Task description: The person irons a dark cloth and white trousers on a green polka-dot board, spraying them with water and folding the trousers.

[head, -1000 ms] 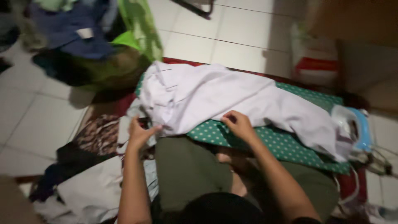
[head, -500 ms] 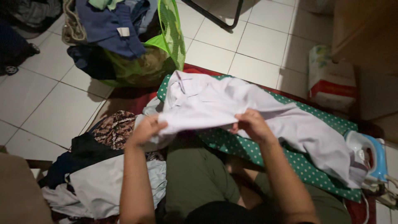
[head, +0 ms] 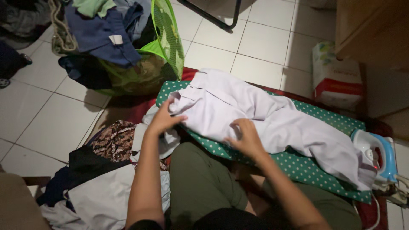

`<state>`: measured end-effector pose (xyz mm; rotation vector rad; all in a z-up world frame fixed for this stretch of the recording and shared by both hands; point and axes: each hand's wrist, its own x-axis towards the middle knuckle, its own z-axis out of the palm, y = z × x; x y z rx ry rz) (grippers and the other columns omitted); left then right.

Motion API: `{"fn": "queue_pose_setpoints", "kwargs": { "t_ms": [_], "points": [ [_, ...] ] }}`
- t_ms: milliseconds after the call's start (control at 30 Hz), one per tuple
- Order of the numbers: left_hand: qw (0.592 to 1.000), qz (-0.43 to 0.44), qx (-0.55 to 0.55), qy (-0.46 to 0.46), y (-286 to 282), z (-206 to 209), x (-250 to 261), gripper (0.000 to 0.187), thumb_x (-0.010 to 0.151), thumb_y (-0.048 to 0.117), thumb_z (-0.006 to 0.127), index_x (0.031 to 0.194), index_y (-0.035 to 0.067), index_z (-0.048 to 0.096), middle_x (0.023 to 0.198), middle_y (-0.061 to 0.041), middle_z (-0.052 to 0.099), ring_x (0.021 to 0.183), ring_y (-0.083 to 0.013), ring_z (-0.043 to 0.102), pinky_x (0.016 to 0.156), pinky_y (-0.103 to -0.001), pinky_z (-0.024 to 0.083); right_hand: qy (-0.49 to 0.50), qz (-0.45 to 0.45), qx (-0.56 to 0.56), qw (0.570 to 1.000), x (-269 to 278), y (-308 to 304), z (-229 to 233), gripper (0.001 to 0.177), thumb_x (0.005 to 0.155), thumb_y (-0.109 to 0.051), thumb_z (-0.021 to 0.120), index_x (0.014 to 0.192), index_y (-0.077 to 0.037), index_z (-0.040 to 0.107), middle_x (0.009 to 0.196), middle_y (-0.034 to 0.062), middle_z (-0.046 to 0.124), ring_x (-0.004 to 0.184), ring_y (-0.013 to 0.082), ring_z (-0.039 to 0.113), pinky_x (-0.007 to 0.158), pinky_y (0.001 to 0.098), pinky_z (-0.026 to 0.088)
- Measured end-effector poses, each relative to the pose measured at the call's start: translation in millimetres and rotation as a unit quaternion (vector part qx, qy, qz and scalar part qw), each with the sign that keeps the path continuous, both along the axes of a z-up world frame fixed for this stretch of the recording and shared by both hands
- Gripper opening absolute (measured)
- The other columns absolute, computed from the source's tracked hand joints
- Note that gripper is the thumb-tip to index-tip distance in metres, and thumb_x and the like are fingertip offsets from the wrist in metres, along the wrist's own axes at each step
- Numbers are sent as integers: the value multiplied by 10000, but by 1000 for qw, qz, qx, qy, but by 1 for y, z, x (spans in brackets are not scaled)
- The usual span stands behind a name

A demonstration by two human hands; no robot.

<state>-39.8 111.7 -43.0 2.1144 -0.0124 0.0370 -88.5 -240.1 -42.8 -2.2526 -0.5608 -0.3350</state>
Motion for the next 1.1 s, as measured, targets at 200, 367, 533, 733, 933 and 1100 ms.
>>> {"fn": "queue_pose_setpoints", "kwargs": {
  "t_ms": [200, 367, 533, 733, 933, 1100],
  "points": [
    [994, 29, 73, -77, 6, -36, -16, 470, 859, 302, 776, 1247, 60, 668, 1295, -206, 666, 1176, -342, 618, 1026, -399, 480, -79, -24, -69, 994, -2, -9, -30, 233, 779, -120, 732, 999, -72, 676, 1048, 168, 694, 991, 388, 645, 893, 457, 510],
    [992, 89, -1, -95, -1, 33, -10, 362, 959, 313, 718, 1195, 40, 697, 1062, -172, 738, 943, -252, 697, 848, -363, 530, 187, -130, 72, 971, 25, -51, 23, 166, 1020, -214, 646, 1025, -51, 675, 786, 119, 637, 699, 195, 598, 668, 331, 482],
    [960, -73, -270, 22, 19, 84, -16, 263, 931, 215, 738, 1112, 40, 660, 910, -32, 719, 782, -80, 617, 697, -250, 507, 145, -44, 338, 929, 18, -84, 89, 140, 1061, -162, 688, 1024, -28, 673, 900, -3, 608, 814, 54, 522, 719, 250, 432],
    [988, -113, -54, 88, 20, -17, 2, 219, 870, 167, 835, 1016, 29, 749, 831, -41, 657, 741, -95, 560, 636, -272, 472, 103, -160, 34, 981, 33, -68, 63, 264, 909, -186, 738, 1113, -19, 718, 1001, 102, 740, 904, 178, 690, 800, 310, 525],
    [974, 0, -75, 215, -13, -51, -25, 259, 947, 260, 747, 1079, 42, 700, 919, -36, 712, 792, -119, 620, 684, -278, 513, 270, -93, 45, 957, -4, -51, 25, 360, 887, -203, 746, 1187, -13, 683, 1036, 137, 732, 908, 260, 692, 798, 362, 544],
    [972, -1, -154, 176, -34, -15, -53, 387, 829, 114, 762, 1172, -2, 626, 1011, -68, 718, 891, -145, 668, 765, -318, 559, 260, -53, 29, 964, -2, -55, 3, 279, 880, -178, 731, 1103, -17, 688, 958, 71, 697, 860, 167, 659, 763, 310, 528]
  ]
}}
